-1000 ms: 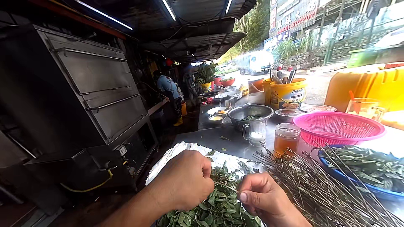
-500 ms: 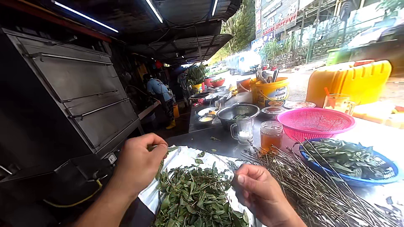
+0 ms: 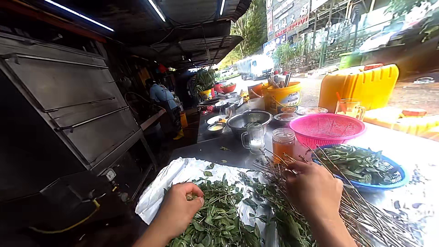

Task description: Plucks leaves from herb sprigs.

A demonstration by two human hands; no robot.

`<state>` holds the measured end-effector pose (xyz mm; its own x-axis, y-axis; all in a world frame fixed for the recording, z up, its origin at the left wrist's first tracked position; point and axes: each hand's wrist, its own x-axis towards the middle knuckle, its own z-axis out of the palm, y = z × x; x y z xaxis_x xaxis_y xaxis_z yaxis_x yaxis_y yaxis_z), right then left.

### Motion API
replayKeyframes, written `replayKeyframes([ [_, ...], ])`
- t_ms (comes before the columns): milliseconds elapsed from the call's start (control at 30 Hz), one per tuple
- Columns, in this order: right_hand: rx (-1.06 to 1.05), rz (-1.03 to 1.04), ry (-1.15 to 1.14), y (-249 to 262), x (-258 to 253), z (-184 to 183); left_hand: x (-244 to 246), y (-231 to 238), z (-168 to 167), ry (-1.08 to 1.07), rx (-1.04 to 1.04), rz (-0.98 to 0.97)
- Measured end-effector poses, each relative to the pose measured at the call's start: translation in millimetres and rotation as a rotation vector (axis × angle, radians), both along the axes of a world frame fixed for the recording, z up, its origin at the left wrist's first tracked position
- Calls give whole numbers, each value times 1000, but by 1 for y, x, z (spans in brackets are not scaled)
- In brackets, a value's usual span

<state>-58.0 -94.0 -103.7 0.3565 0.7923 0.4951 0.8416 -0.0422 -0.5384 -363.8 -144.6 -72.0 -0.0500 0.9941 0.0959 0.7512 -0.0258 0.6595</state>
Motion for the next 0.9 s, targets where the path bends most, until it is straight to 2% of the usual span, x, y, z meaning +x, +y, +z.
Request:
replayKeyframes([
  [67,-7,-90,-77,5,0,-6,15,12,-9,142,-69,-26],
  [167,166,-75,-64,9,-8,-10,45,27,-19,388,-160,-133],
  [233,356,124,-4,12,-20,-18,65,35,-27,613,-208,-246],
  [267,383,256,45,13,-28,-23,73,39,-31,719,-228,-302],
  [300,317,394,110,12,-36,-26,79,43,-34,793,-240,-347],
  [333,150,534,194,9,-43,-26,82,44,-38,822,-214,-370],
  [367,-76,651,277,7,-47,-23,80,44,-41,815,-117,-372],
  [400,-290,736,335,8,-48,-20,75,43,-47,787,76,-360],
  [433,-431,796,378,10,-49,-20,70,43,-55,764,362,-344],
  [467,-488,850,431,11,-50,-21,65,45,-60,752,611,-326],
  [500,-492,911,508,10,-50,-22,62,45,-59,746,772,-312],
  [567,-432,1060,660,5,-51,-21,55,40,-53,735,945,-291],
  [667,-354,1216,793,-1,-57,-22,48,28,-40,710,1057,-275],
  [767,-276,1248,802,-2,-57,-24,40,23,-36,668,1038,-163],
  [900,-203,1190,795,4,-39,-22,14,23,-27,384,674,40],
])
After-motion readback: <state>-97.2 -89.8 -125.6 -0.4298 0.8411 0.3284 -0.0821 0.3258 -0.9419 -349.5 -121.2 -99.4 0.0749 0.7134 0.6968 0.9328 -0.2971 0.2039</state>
